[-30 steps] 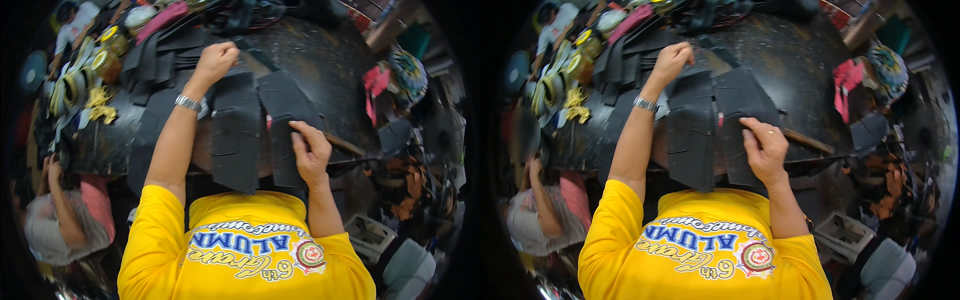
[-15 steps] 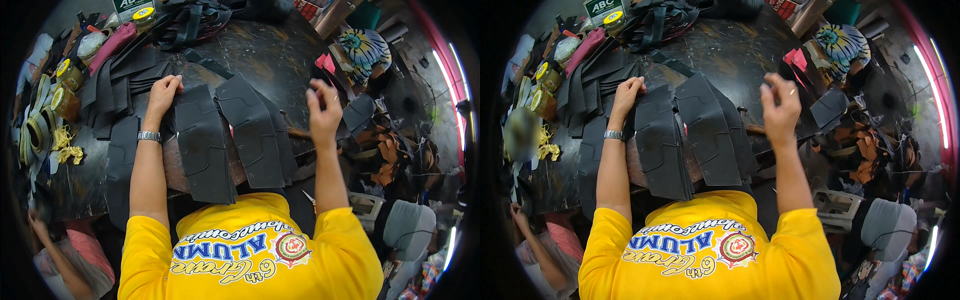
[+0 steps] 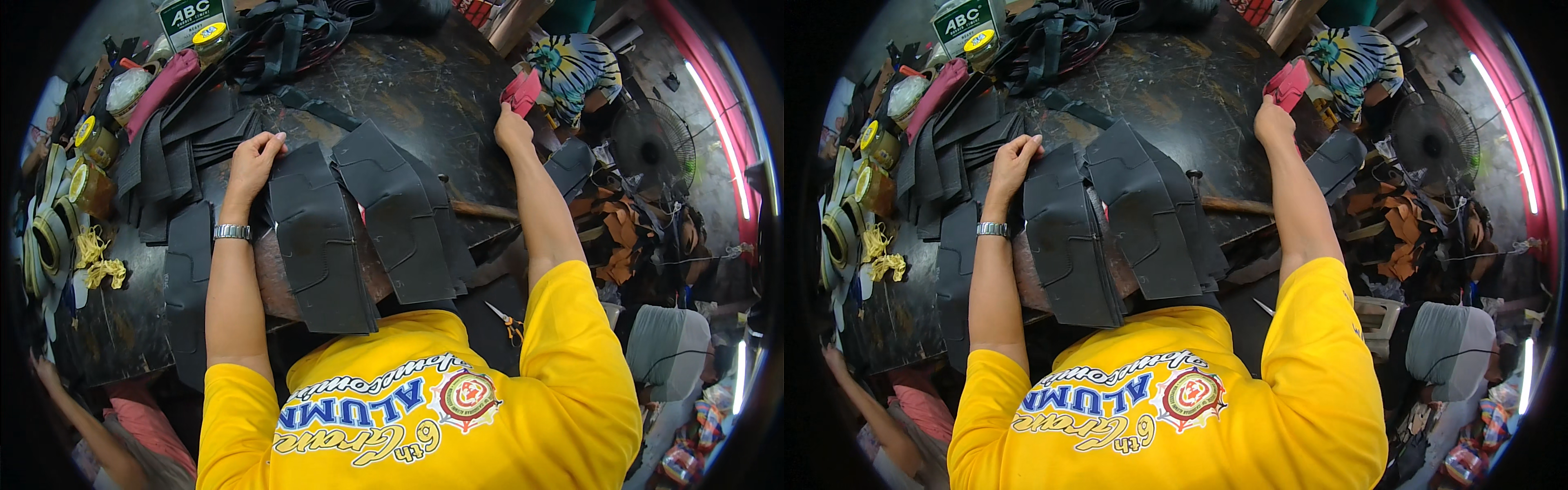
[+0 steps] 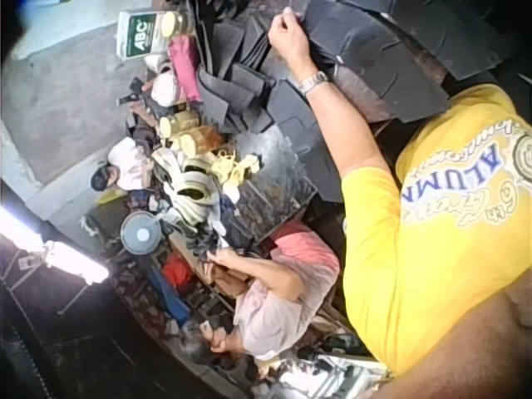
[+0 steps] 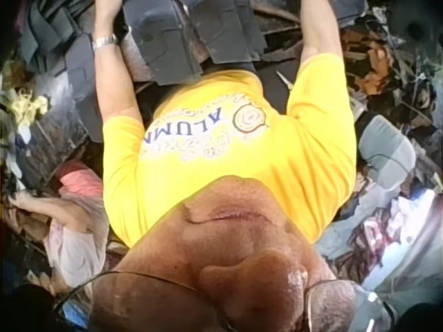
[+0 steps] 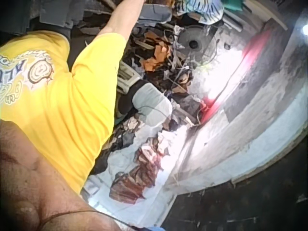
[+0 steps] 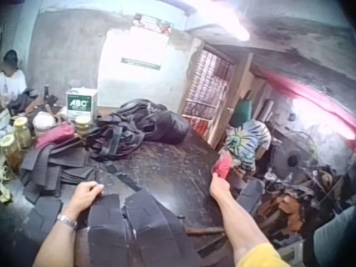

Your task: The person sorts and stacks black and pink shoe insole pieces on a cluttered work table. They repeatedly pick up individual pieces, align them, and place them into neat piles while occasionally moving other items aside to access the work area.

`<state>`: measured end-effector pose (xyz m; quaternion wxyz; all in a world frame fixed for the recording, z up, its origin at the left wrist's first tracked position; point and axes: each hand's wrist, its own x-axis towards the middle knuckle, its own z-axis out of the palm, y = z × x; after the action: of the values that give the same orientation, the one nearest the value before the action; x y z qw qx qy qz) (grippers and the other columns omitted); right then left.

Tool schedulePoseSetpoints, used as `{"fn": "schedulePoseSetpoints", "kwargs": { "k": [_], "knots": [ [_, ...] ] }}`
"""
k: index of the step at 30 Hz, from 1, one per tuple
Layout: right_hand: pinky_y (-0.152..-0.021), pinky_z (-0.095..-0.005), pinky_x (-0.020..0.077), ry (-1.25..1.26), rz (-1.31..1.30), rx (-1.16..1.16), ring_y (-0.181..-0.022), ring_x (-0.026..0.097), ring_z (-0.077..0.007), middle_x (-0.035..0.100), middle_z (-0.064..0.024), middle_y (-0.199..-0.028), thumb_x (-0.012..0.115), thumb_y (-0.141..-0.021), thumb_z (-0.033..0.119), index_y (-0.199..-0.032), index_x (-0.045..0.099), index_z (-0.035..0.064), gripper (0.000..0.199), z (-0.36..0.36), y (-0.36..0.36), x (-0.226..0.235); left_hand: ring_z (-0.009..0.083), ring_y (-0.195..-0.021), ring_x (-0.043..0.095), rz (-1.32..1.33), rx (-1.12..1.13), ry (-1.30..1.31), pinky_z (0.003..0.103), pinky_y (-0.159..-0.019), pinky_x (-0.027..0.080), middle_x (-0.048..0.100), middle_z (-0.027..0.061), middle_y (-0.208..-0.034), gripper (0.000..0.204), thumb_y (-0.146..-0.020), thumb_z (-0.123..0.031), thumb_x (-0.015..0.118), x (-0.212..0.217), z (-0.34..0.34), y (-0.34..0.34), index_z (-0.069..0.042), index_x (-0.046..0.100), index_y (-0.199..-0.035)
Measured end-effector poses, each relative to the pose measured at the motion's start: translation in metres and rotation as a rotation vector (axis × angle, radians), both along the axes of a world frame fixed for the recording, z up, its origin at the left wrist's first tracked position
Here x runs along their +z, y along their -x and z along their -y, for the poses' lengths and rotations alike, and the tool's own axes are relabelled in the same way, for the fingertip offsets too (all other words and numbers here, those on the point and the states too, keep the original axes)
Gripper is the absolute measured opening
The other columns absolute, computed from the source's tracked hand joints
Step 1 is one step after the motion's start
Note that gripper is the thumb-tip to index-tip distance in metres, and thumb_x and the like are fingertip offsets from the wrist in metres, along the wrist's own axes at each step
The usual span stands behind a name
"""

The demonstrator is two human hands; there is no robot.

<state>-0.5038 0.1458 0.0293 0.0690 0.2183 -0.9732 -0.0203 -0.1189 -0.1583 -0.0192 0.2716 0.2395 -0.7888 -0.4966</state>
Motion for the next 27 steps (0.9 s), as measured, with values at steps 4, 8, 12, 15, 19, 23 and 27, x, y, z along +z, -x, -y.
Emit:
{"fn": "schedulePoseSetpoints", "kwargs": {
  "k": [4, 8, 12, 15, 19, 23, 27],
  "knots": [
    [-0.085, -0.0504, 0.0524, 0.319, -0.123, 0.197, -0.098, 0.068, -0.0417, 0.068, -0.025, -0.109, 0.057, -0.086, 0.001, -0.145, 0.04, 0.016, 0.063, -0.024, -0.003, 0.009, 0.0101, -0.071, 0.059, 0.032, 0.011, 0.018, 0.026, -0.069, 0.045, 0.066, 0.0032, -0.073, 0.037, -0.097, -0.034, 0.062, 0.0, 0.002, 0.001, 0.0, 0.07, -0.083],
    [-0.085, -0.0402, 0.0555, 1.077, 0.209, 0.547, -0.098, 0.07, -0.0303, 0.067, -0.0187, -0.118, 0.067, -0.081, -0.003, -0.149, 0.038, 0.0103, 0.076, -0.017, 0.005, 0.015, 0.0103, -0.073, 0.06, 0.051, 0.014, 0.042, 0.025, -0.07, 0.046, 0.068, 0.0036, -0.074, 0.037, -0.097, -0.034, 0.061, 0.003, 0.001, 0.0, -0.001, 0.07, -0.083],
    [-0.083, -0.0373, 0.0564, 1.405, 0.791, 0.147, -0.096, 0.067, -0.025, 0.065, -0.0136, -0.119, 0.071, -0.08, -0.002, -0.149, 0.039, 0.0023, 0.076, -0.014, 0.009, -0.004, 0.0084, -0.073, 0.058, 0.063, 0.002, 0.021, 0.025, -0.071, 0.045, 0.066, 0.0019, -0.073, 0.038, -0.098, -0.034, 0.061, 0.005, 0.0, -0.002, 0.0, 0.07, -0.083],
    [-0.092, -0.0384, 0.0517, 0.812, 0.331, -0.129, -0.098, 0.066, -0.0255, 0.066, -0.0134, -0.106, 0.076, -0.078, 0.006, -0.141, 0.051, 0.0031, 0.068, -0.014, -0.003, -0.021, 0.0069, -0.076, 0.055, 0.062, -0.021, -0.025, 0.022, -0.074, 0.043, 0.063, -0.0001, -0.076, 0.037, -0.1, -0.033, 0.06, 0.004, 0.002, -0.001, -0.001, 0.068, -0.083],
    [-0.092, -0.0417, 0.0501, 0.357, -0.256, 0.133, -0.113, 0.059, -0.0344, 0.057, -0.0167, -0.127, 0.083, -0.072, 0.016, -0.145, 0.044, 0.0135, 0.082, -0.027, -0.027, -0.019, 0.0076, -0.078, 0.057, 0.065, -0.034, -0.044, 0.023, -0.076, 0.044, 0.065, 0.0008, -0.079, 0.036, -0.1, -0.032, 0.06, 0.0, 0.006, -0.002, -0.001, 0.068, -0.085],
    [-0.101, -0.0593, 0.0392, 0.294, -0.485, 0.071, -0.132, 0.04, -0.0377, 0.048, -0.0157, -0.136, 0.083, -0.073, 0.033, -0.147, 0.036, 0.0162, 0.089, -0.051, -0.035, 0.003, 0.0076, -0.078, 0.058, 0.054, -0.051, -0.069, 0.023, -0.077, 0.044, 0.065, 0.001, -0.08, 0.036, -0.1, -0.033, 0.059, -0.001, 0.008, -0.002, -0.001, 0.068, -0.085],
    [-0.107, -0.0711, 0.0249, 0.26, -0.46, -0.309, -0.142, 0.024, -0.046, 0.029, -0.0242, -0.152, 0.084, -0.072, 0.046, -0.154, 0.022, 0.0186, 0.107, -0.099, -0.022, 0.028, 0.0076, -0.077, 0.057, 0.039, -0.056, -0.067, 0.023, -0.075, 0.044, 0.065, 0.0008, -0.079, 0.036, -0.1, -0.032, 0.06, -0.002, 0.002, -0.007, -0.001, 0.068, -0.085]
  ]
}}
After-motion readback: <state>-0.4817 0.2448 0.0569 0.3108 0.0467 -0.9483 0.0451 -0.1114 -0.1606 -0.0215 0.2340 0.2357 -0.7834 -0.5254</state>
